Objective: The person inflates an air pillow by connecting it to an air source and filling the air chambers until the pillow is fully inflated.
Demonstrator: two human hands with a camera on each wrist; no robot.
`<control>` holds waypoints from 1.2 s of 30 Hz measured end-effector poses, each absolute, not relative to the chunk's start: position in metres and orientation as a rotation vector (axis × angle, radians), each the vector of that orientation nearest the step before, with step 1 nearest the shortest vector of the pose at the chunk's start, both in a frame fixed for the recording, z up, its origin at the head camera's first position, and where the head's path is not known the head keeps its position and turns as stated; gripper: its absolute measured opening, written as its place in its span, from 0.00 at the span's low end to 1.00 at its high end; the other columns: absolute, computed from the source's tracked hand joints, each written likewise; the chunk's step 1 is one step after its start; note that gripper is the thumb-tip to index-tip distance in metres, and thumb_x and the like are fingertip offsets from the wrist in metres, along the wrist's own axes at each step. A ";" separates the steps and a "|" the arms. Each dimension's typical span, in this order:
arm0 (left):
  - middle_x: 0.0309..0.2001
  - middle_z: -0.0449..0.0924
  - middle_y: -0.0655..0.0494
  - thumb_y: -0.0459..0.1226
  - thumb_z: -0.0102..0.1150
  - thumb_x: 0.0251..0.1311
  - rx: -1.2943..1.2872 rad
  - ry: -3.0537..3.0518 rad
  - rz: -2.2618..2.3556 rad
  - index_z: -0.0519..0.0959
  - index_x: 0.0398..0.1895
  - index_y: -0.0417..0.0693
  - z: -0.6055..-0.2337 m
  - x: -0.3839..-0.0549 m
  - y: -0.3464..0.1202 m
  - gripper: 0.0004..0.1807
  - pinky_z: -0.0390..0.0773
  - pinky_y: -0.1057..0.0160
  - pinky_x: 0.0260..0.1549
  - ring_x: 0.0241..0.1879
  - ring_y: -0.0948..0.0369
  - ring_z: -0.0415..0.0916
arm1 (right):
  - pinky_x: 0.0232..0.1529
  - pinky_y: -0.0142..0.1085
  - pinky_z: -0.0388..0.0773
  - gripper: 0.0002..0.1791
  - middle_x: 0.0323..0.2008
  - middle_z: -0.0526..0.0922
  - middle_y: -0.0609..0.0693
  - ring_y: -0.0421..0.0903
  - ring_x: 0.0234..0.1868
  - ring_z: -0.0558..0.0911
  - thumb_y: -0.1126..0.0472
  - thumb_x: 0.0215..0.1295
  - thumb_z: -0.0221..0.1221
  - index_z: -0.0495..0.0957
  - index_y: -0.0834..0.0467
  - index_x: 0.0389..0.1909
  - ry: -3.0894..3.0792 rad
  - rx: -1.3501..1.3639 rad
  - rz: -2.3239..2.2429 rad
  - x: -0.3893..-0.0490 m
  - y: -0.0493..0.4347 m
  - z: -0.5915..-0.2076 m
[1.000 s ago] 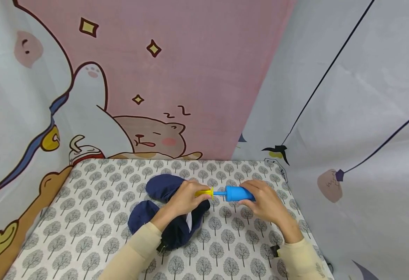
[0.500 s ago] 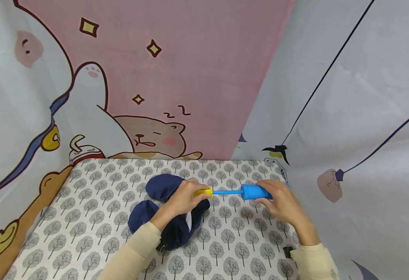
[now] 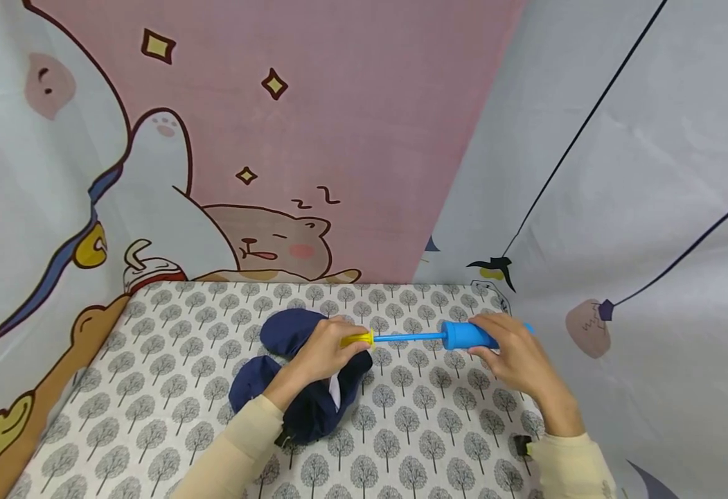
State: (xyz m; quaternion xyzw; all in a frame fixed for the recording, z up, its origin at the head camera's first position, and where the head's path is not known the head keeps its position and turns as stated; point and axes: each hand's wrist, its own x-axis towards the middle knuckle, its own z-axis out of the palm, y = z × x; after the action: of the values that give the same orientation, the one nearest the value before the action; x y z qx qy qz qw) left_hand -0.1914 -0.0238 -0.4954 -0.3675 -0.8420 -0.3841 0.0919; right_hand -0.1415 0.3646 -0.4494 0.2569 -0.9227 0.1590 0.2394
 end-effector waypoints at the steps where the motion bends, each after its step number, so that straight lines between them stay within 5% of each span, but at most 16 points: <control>1: 0.44 0.96 0.52 0.37 0.74 0.75 -1.093 -2.497 -1.138 0.94 0.55 0.44 -0.496 -0.192 -0.024 0.11 0.88 0.55 0.48 0.36 0.61 0.83 | 0.58 0.65 0.87 0.32 0.56 0.93 0.64 0.67 0.56 0.90 0.66 0.52 0.86 0.88 0.67 0.60 -2.517 0.716 0.426 -0.142 0.363 -0.450; 8: 0.42 0.96 0.52 0.36 0.73 0.75 -1.143 -2.450 -1.123 0.94 0.54 0.44 -0.496 -0.192 -0.021 0.10 0.78 0.64 0.41 0.33 0.61 0.77 | 0.59 0.63 0.87 0.33 0.53 0.93 0.64 0.64 0.52 0.90 0.62 0.50 0.87 0.89 0.70 0.57 -2.464 0.798 0.371 -0.145 0.343 -0.453; 18: 0.42 0.95 0.51 0.36 0.74 0.74 -1.125 -2.454 -1.131 0.94 0.56 0.44 -0.498 -0.192 -0.018 0.12 0.78 0.69 0.36 0.38 0.58 0.80 | 0.53 0.59 0.89 0.30 0.50 0.94 0.63 0.62 0.49 0.91 0.62 0.52 0.87 0.90 0.69 0.54 -2.459 0.847 0.354 -0.150 0.316 -0.456; 36: 0.44 0.96 0.50 0.36 0.74 0.74 -1.107 -2.472 -1.084 0.94 0.56 0.42 -0.501 -0.192 -0.016 0.13 0.76 0.71 0.36 0.36 0.59 0.77 | 0.57 0.57 0.87 0.29 0.52 0.94 0.61 0.59 0.50 0.90 0.58 0.56 0.86 0.90 0.67 0.56 -2.534 0.873 0.337 -0.157 0.272 -0.463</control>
State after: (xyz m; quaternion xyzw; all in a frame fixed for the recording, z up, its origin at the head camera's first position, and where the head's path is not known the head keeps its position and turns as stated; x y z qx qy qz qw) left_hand -0.1915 -0.0156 -0.5014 -0.3770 -0.8420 -0.3693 0.1119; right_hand -0.1566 0.2717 -0.4631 0.3155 -0.9154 0.1219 0.2184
